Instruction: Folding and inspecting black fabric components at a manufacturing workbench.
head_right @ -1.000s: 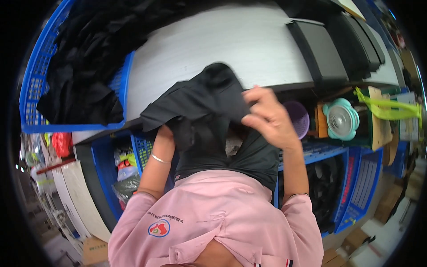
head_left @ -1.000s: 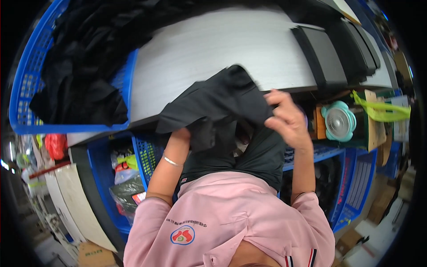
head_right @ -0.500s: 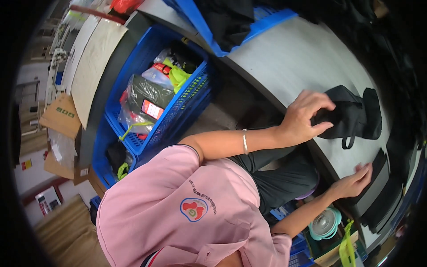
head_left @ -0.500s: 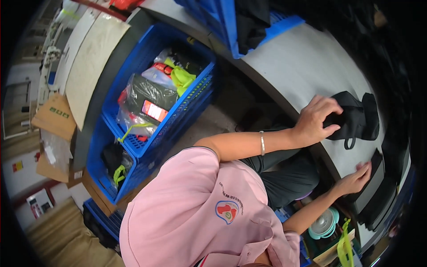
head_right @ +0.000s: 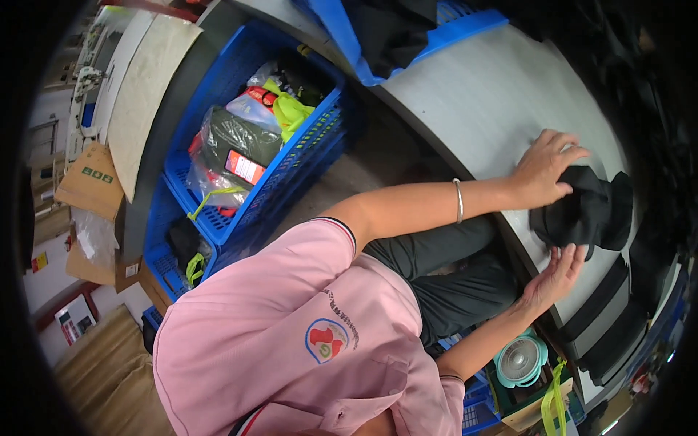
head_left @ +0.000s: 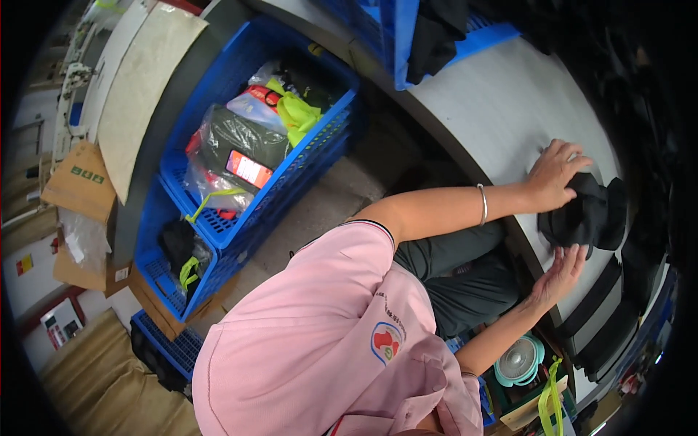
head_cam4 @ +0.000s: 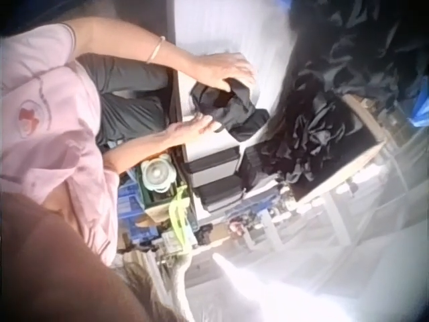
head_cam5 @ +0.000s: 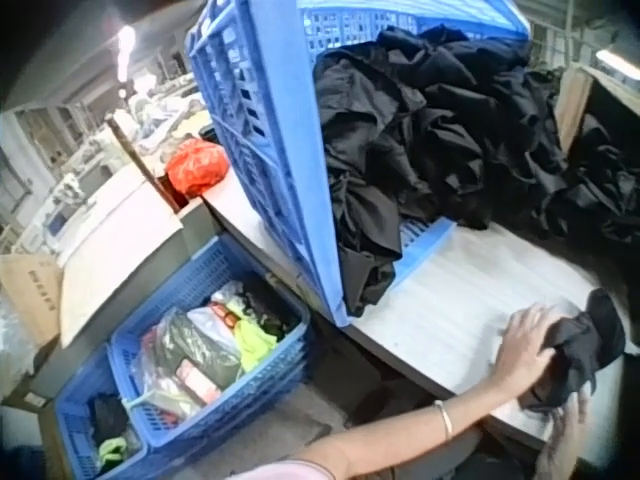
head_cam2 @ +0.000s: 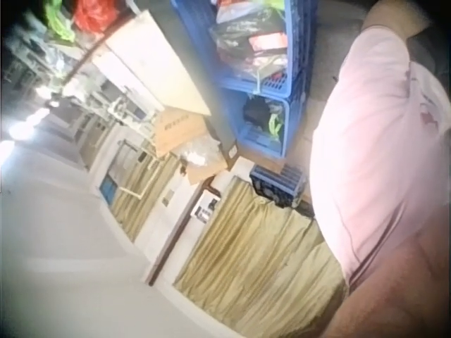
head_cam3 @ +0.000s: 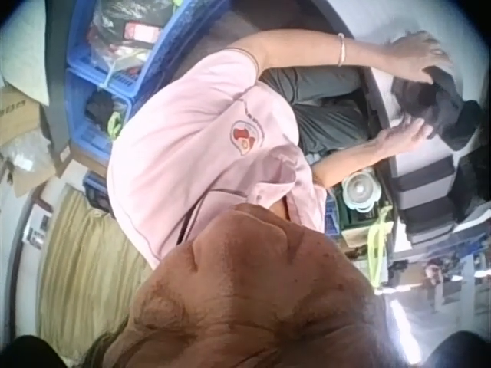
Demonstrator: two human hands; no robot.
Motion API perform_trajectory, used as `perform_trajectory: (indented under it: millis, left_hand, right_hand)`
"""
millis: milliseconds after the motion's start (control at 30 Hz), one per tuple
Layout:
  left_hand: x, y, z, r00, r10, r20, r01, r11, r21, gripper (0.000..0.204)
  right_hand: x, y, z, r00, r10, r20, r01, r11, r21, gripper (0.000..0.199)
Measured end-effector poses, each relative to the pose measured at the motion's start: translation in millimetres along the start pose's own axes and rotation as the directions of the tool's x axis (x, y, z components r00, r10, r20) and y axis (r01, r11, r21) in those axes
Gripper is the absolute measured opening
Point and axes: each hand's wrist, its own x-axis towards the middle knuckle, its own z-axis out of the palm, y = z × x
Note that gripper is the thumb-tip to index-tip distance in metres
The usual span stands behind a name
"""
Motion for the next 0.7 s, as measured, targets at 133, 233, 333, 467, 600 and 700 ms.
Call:
perform_trajectory:
  millis: [133, 233, 333, 467, 600, 700]
  left_hand:
    - [2, -2, 6, 0.898, -0.195, 0.395, 0.33, 0.892, -0.31, 0.025]
    - [-12, -8, -9, 0.784, -0.28, 0.554, 0.495, 0.821, -0.285, 0.023]
    - [-12, -4, -24, 0.677, -0.381, 0.63, 0.635, 0.736, -0.237, 0.017]
    - [-21, 4, -21, 0.652, -0.401, 0.643, 0.667, 0.707, -0.236, 0.012]
    - [-30, 22, -4, 0.677, -0.382, 0.629, 0.625, 0.75, -0.218, 0.01]
    - [-36, 29, 6, 0.712, -0.349, 0.609, 0.536, 0.831, -0.149, 0.011]
  right_hand:
    - [2, 12, -9, 0.979, 0.183, 0.088, -0.198, 0.961, 0.195, 0.023]
    - [-2, 7, 6, 0.96, 0.185, 0.212, -0.243, 0.924, 0.295, 0.025]
    - [-4, 0, 6, 0.942, 0.179, 0.285, -0.283, 0.879, 0.384, 0.04]
    - [-8, -12, -2, 0.931, 0.155, 0.33, -0.321, 0.775, 0.544, 0.038]
    - [-1, -15, -11, 0.887, 0.258, 0.384, -0.459, 0.596, 0.659, 0.037]
    - [10, -6, -9, 0.854, 0.268, 0.446, -0.484, 0.726, 0.489, 0.019]
